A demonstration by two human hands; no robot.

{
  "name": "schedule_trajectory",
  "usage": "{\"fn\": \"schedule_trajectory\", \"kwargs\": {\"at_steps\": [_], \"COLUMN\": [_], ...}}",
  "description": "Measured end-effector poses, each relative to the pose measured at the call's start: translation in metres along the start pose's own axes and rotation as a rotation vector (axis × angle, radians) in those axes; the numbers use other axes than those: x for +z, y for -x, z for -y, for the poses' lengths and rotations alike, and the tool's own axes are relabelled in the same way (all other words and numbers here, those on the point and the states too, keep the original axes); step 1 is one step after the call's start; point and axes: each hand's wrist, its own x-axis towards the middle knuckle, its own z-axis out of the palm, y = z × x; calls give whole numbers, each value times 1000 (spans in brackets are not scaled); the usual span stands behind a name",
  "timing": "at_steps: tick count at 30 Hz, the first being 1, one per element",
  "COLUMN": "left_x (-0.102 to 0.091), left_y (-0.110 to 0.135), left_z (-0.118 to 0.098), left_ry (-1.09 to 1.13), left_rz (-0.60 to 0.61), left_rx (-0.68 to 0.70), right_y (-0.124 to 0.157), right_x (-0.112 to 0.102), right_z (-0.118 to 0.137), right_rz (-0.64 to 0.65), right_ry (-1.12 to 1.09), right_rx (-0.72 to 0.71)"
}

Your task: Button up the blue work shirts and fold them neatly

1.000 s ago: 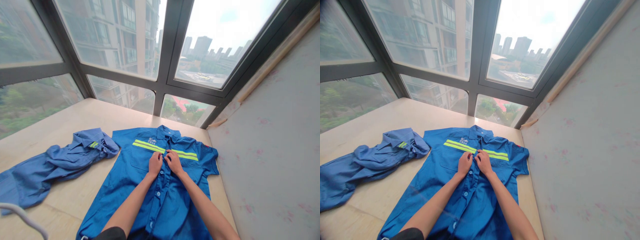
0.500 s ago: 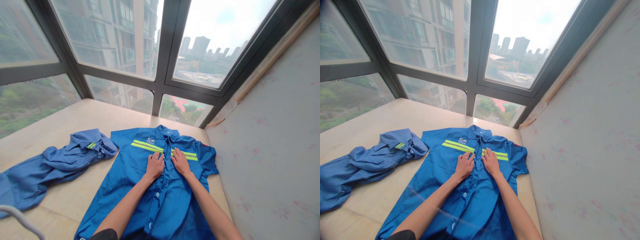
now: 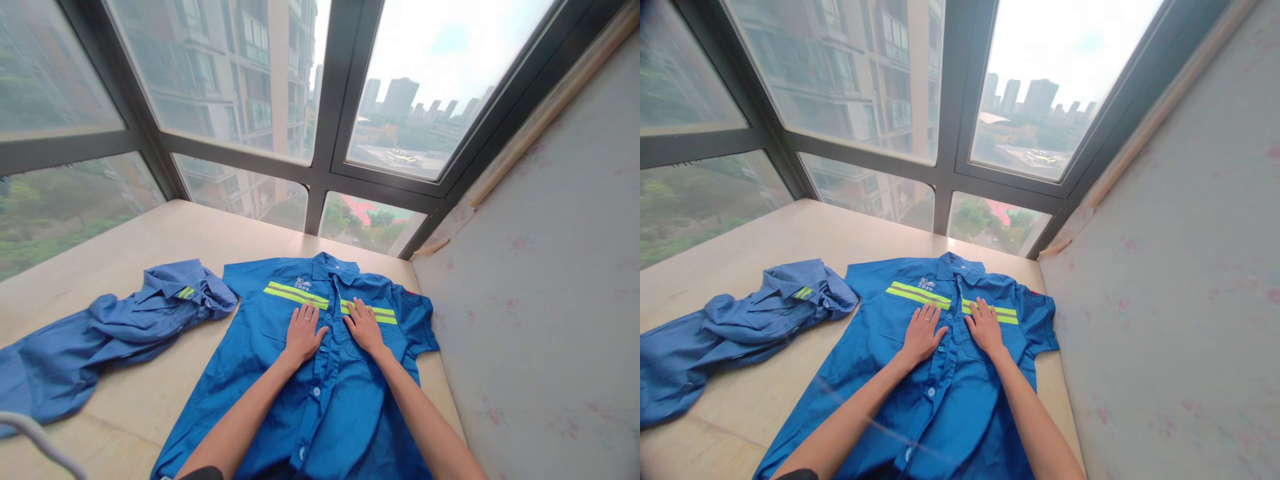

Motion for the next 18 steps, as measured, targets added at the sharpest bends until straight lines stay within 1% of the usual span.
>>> {"fn": "schedule_trajectory", "kwargs": {"at_steps": [3,5,9,11,12,14,16,18], "left_x": [-5,-11,-22,-23,-22,-18,-10,-2], "left_y": [-4,-11,-34,-45,-51,-61,-70,-78], "left_z": [-1,-3,-7,-9,-9,-10,-9,-7], "left_ry": [1,11,34,30,31,39,48,44], "left_rz": [-1,2,26,11,-5,-21,21,92], "left_rx": [-6,-24,-130,-151,-132,-51,32,69], "right_y": [2,3,4,4,4,4,4,4], "right_x": [0,0,1,2,2,2,3,4], "right_z": [-1,-2,-2,-2,-2,-1,-1,-2], "right_rz": [10,2,-17,-18,-20,-30,-42,-44], "right_ry": [-4,-11,-17,-15,-15,-20,-25,-27], "right_rx": [-11,-22,-30,-28,-27,-27,-28,-28]}}
